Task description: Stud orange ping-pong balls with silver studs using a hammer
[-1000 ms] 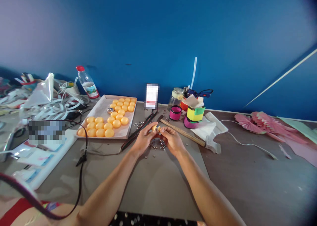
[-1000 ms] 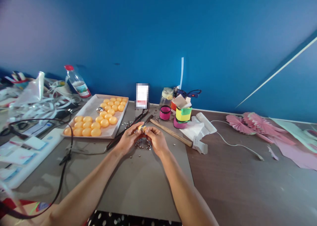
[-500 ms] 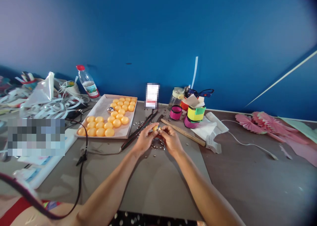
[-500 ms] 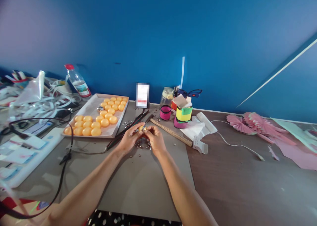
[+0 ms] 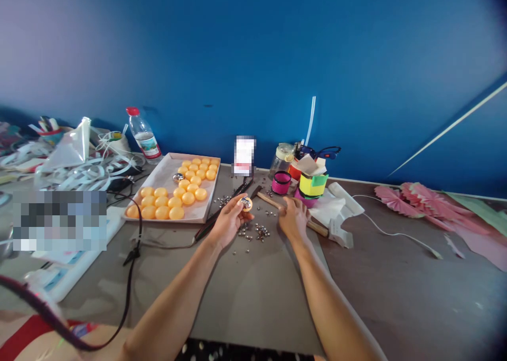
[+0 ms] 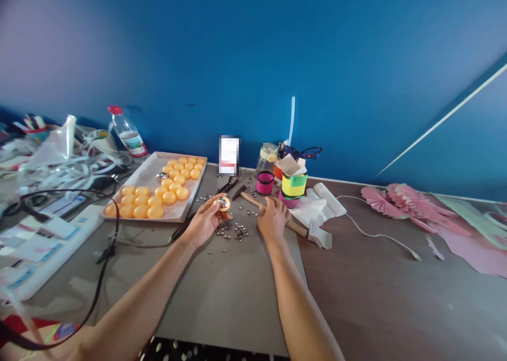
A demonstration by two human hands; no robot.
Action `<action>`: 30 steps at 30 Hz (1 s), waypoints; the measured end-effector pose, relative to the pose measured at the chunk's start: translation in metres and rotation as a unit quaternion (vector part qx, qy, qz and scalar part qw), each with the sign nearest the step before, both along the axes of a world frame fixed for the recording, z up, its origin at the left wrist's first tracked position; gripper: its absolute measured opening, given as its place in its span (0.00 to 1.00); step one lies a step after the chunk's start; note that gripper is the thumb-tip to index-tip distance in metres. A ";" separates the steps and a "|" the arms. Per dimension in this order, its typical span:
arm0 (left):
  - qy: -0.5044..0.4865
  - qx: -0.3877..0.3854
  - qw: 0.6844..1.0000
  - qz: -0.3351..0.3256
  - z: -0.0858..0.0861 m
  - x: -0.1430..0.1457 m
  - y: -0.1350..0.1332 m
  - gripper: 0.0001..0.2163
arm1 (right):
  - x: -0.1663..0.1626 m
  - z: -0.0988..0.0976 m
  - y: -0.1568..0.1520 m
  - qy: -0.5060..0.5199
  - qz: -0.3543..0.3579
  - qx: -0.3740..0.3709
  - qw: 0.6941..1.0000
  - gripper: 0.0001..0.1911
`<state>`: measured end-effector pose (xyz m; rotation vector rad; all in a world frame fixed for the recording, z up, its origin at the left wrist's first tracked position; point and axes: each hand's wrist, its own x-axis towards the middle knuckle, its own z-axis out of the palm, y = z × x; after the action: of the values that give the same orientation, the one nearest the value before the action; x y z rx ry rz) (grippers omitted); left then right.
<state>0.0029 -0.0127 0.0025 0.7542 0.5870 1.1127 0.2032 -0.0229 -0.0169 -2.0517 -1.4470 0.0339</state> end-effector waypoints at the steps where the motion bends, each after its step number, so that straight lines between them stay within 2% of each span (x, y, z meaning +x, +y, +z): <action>1: -0.005 -0.002 1.000 -0.003 0.000 0.000 0.000 0.20 | 0.002 -0.003 0.000 -0.034 -0.003 -0.035 0.999 0.19; 4: -0.020 -0.007 1.000 -0.004 0.000 0.001 0.000 0.16 | 0.004 -0.010 0.000 -0.084 0.009 -0.084 0.993 0.16; 7: -0.037 -0.013 0.999 0.002 0.000 0.001 0.001 0.15 | 0.003 -0.011 0.000 -0.113 0.019 -0.052 0.992 0.13; 9: -0.041 -0.021 0.999 0.000 -0.001 0.000 0.002 0.16 | 0.001 -0.008 0.000 -0.133 0.029 0.012 0.991 0.12; 11: -0.043 -0.032 0.999 -0.002 0.000 -0.002 0.004 0.16 | -0.003 -0.003 -0.001 -0.146 0.041 0.105 0.983 0.12; 14: -0.067 -0.053 0.996 0.012 0.002 -0.005 0.005 0.17 | -0.011 0.007 -0.005 -0.141 0.068 0.246 0.957 0.12; 17: -0.094 -0.050 0.994 0.032 0.003 -0.007 0.007 0.19 | -0.021 0.015 -0.012 -0.122 0.101 0.329 0.931 0.12; 19: -0.094 -0.038 0.993 0.052 0.002 -0.007 0.009 0.18 | -0.029 0.017 -0.017 -0.120 0.138 0.334 0.925 0.11; 23: -0.071 -0.059 0.990 0.107 0.000 -0.005 0.010 0.21 | -0.041 0.015 -0.021 -0.153 0.201 0.269 0.929 0.08; 25: -0.060 -0.072 0.988 0.122 0.001 -0.004 0.009 0.23 | -0.044 0.014 -0.022 -0.153 0.200 0.266 0.931 0.08; 30: -0.074 -0.032 0.988 0.130 0.003 -0.004 0.009 0.23 | -0.042 0.013 -0.021 -0.127 0.164 0.335 0.919 0.10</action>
<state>-0.0015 -0.0040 0.0058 0.5427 0.6030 1.3722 0.1612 -0.0435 -0.0040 -1.2778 -1.6505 -0.5369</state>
